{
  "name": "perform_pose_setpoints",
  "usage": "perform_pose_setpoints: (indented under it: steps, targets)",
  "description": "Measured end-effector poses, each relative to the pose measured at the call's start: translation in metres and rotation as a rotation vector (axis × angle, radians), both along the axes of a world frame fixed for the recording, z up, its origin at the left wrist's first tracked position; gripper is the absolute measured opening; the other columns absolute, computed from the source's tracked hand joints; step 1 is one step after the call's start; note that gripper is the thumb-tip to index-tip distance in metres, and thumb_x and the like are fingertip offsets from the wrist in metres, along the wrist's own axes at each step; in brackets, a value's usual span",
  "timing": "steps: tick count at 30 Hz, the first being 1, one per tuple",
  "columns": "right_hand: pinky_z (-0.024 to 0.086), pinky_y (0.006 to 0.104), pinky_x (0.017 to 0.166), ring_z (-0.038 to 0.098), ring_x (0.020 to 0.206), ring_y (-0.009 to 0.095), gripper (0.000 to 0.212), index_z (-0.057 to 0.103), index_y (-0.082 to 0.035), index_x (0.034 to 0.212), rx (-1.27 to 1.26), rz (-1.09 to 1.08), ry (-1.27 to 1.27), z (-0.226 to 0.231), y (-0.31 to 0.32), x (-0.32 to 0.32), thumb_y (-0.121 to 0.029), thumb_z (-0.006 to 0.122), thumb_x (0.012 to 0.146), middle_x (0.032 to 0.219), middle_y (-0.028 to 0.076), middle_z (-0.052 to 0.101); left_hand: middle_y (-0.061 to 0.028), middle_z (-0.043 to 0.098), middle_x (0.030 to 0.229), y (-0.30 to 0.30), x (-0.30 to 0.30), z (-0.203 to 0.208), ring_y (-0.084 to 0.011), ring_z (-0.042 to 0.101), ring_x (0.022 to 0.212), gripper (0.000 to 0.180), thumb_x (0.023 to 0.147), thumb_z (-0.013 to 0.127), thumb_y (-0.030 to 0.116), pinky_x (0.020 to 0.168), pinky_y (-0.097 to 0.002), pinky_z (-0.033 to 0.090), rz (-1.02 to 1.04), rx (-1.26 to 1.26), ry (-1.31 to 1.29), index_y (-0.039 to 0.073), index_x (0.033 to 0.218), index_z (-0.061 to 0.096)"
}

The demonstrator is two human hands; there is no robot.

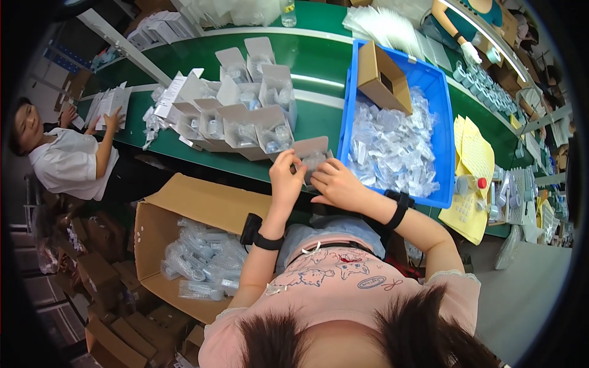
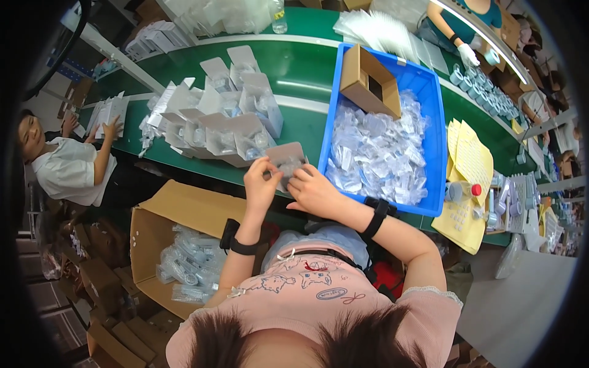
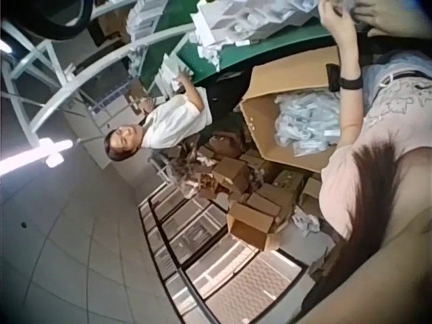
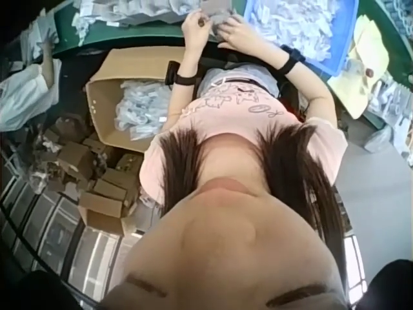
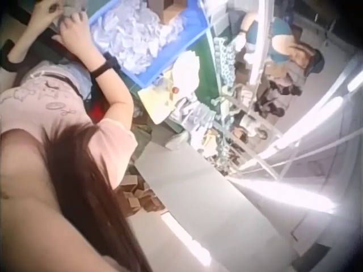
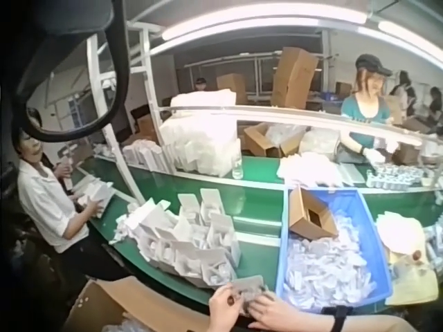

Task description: The person packs items by hand, retrieving a bubble-wrapped object from a large box, placing it into a white box, and adding a small plastic packet from a blue bin. They then fold the box closed and place it onto a green table.

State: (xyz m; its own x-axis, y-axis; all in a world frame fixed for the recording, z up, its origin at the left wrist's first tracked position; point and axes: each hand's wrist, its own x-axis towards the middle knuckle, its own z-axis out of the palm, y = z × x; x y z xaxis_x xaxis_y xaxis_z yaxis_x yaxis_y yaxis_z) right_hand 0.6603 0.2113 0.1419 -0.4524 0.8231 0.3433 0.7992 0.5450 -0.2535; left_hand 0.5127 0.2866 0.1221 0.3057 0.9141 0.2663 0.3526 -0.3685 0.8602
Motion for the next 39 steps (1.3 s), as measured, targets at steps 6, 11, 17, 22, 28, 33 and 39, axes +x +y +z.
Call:
perform_pose_setpoints:
  steps: [6, 11, 17, 22, 28, 33, 39]
  targets:
    - [0.044, 0.0324, 0.08, 0.054, 0.091, 0.023, 0.04, 0.059, -0.008, 0.103, 0.089, 0.024, 0.148, 0.012, -0.008, 0.012, -0.023, 0.071, 0.068, 0.101, 0.008, 0.053, -0.0123, 0.061, 0.075, -0.018, -0.003, 0.009, -0.0205, 0.055, 0.057, 0.013, 0.069, 0.065, -0.003, 0.054, -0.0288, 0.042, 0.089, -0.045, 0.02, -0.003, 0.078, 0.055]
    - [0.047, 0.0343, 0.076, 0.058, 0.087, 0.027, 0.043, 0.057, -0.004, 0.105, -0.401, -0.463, 0.658, 0.028, 0.009, 0.032, -0.022, 0.069, 0.068, 0.096, 0.014, 0.059, -0.0102, 0.06, 0.067, -0.019, -0.001, 0.042, -0.0128, 0.054, 0.057, 0.009, 0.073, 0.062, -0.003, 0.052, -0.026, 0.04, 0.124, -0.159, -0.086, -0.004, 0.079, 0.056]
    - [0.048, 0.0388, 0.075, 0.063, 0.081, 0.032, 0.04, 0.057, 0.001, 0.103, -0.6, -0.472, 0.588, 0.022, 0.039, 0.053, -0.012, 0.061, 0.065, 0.082, 0.021, 0.063, -0.0024, 0.057, 0.074, 0.003, 0.015, 0.049, -0.0057, 0.05, 0.068, 0.008, 0.078, 0.061, -0.001, 0.056, -0.0205, 0.041, 0.036, -0.186, -0.337, -0.002, 0.085, 0.057]
    - [0.051, 0.0384, 0.06, 0.063, 0.07, 0.03, 0.04, 0.059, 0.0, 0.099, -0.706, -0.6, 0.706, 0.056, 0.074, 0.088, -0.007, 0.057, 0.059, 0.077, 0.02, 0.063, -0.0119, 0.048, 0.11, 0.006, 0.015, 0.022, -0.0233, 0.055, 0.096, 0.037, 0.082, 0.056, 0.004, 0.072, -0.0337, 0.052, 0.227, -0.424, -0.823, 0.008, 0.114, 0.037]
    - [0.053, 0.0433, 0.057, 0.063, 0.074, 0.037, 0.034, 0.059, 0.004, 0.096, -0.505, -0.59, 0.498, 0.066, 0.142, 0.108, 0.0, 0.049, 0.064, 0.079, 0.026, 0.061, -0.0149, 0.04, 0.117, 0.052, -0.016, -0.058, -0.0325, 0.045, 0.103, 0.044, 0.083, 0.056, 0.025, 0.088, -0.0527, 0.041, 0.379, -1.308, -1.422, 0.008, 0.119, 0.037]
    - [0.053, 0.0413, 0.049, 0.064, 0.068, 0.037, 0.032, 0.058, 0.008, 0.095, -0.623, -0.754, 0.612, 0.058, 0.167, 0.126, 0.004, 0.044, 0.066, 0.079, 0.026, 0.061, -0.0185, 0.034, 0.125, 0.065, -0.001, -0.075, -0.0415, 0.032, 0.116, 0.056, 0.081, 0.055, 0.038, 0.094, -0.0568, 0.034, 0.217, -1.328, -1.529, 0.006, 0.124, 0.036]
    - [0.052, 0.0411, 0.047, 0.064, 0.065, 0.036, 0.027, 0.058, 0.009, 0.091, -0.568, -0.866, 0.744, -0.002, 0.191, 0.135, 0.004, 0.045, 0.068, 0.078, 0.026, 0.061, -0.0182, 0.033, 0.128, 0.09, 0.024, -0.075, -0.0429, 0.031, 0.116, 0.061, 0.081, 0.053, 0.045, 0.095, -0.0578, 0.033, 0.414, -1.458, -1.481, 0.004, 0.123, 0.038]
